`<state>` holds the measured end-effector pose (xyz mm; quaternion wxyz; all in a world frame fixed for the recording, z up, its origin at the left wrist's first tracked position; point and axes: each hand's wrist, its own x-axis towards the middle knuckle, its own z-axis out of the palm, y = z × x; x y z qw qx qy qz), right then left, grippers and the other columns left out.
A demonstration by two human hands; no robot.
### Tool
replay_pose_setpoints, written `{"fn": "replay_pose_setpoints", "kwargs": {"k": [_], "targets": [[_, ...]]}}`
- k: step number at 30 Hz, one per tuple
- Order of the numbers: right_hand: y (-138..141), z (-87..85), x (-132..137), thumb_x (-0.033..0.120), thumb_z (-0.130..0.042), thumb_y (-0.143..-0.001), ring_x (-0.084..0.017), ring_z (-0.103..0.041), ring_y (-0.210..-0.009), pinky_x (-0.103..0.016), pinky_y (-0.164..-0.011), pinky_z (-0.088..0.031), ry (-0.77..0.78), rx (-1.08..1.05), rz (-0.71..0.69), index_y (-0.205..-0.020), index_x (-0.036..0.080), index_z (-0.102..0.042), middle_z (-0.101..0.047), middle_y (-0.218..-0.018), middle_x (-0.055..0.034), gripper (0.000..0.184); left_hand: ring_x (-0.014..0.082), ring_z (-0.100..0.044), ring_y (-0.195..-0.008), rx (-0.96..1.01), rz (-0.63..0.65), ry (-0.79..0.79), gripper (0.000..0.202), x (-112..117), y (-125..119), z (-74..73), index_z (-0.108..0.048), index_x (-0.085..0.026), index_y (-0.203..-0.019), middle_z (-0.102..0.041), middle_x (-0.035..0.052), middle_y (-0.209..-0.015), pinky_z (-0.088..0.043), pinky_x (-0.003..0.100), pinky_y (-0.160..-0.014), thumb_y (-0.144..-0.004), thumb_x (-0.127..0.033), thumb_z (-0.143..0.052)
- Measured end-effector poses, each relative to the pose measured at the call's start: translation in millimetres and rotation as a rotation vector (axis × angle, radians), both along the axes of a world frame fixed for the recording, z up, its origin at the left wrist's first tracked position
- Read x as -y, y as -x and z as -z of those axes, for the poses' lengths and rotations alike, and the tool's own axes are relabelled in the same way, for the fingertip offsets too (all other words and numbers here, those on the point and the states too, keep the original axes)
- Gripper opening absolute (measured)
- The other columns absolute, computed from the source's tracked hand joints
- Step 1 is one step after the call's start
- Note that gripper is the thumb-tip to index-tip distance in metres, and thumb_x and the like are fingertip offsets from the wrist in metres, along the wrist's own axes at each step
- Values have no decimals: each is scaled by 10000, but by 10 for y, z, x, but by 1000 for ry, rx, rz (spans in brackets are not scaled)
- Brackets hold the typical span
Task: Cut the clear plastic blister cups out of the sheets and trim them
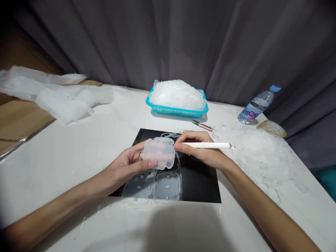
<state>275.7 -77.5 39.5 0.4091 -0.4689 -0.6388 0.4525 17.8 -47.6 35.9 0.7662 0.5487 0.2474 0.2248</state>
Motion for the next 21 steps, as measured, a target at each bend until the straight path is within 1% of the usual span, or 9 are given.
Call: {"fn": "replay_pose_setpoints", "kwargs": {"k": [5, 9, 13, 17, 21], "targets": [[28, -36, 28, 400, -773, -902, -136, -529, -685, -281, -637, -398, -18, 32, 17, -827, 199, -754, -633, -797, -4, 215, 168, -707, -965, -6, 5, -14, 348, 11, -10, -28, -678, -222, -1295, -780, 54, -1101, -504, 227, -846, -956, -280, -730], [39, -36, 30, 388, -769, -906, -135, -528, -686, -281, -648, -397, -24, 43, 31, -818, 200, -751, -627, -779, 3, 208, 156, -700, -952, 1, 17, 8, 332, 12, -23, -35, -664, -212, -1277, -771, 46, -1081, -501, 222, -832, -955, -261, -731], [45, -29, 28, 389, -762, -913, -134, -530, -687, -280, -650, -399, -28, 37, 32, -824, 198, -748, -628, -788, 4, 211, 124, -670, -854, -24, -3, 6, 336, 9, -22, -11, -646, -195, -1224, -749, 30, -1036, -483, 195, -744, -922, -263, -777], [35, -46, 24, 399, -739, -929, -131, -525, -663, -274, -631, -401, -37, 42, 22, -840, 199, -743, -610, -762, 11, 219, 106, -648, -786, -22, -10, -15, 333, 12, -9, -12, -634, -193, -1211, -722, 5, -944, -468, 185, -697, -918, -262, -778], [17, -87, 33, 429, -738, -926, -137, -534, -673, -278, -637, -413, -44, 81, 33, -849, 204, -754, -636, -794, -1, 238, 136, -678, -856, -13, -49, -25, 351, 12, 0, -38, -619, -190, -1204, -735, 23, -964, -494, 210, -744, -900, -235, -788]]}}
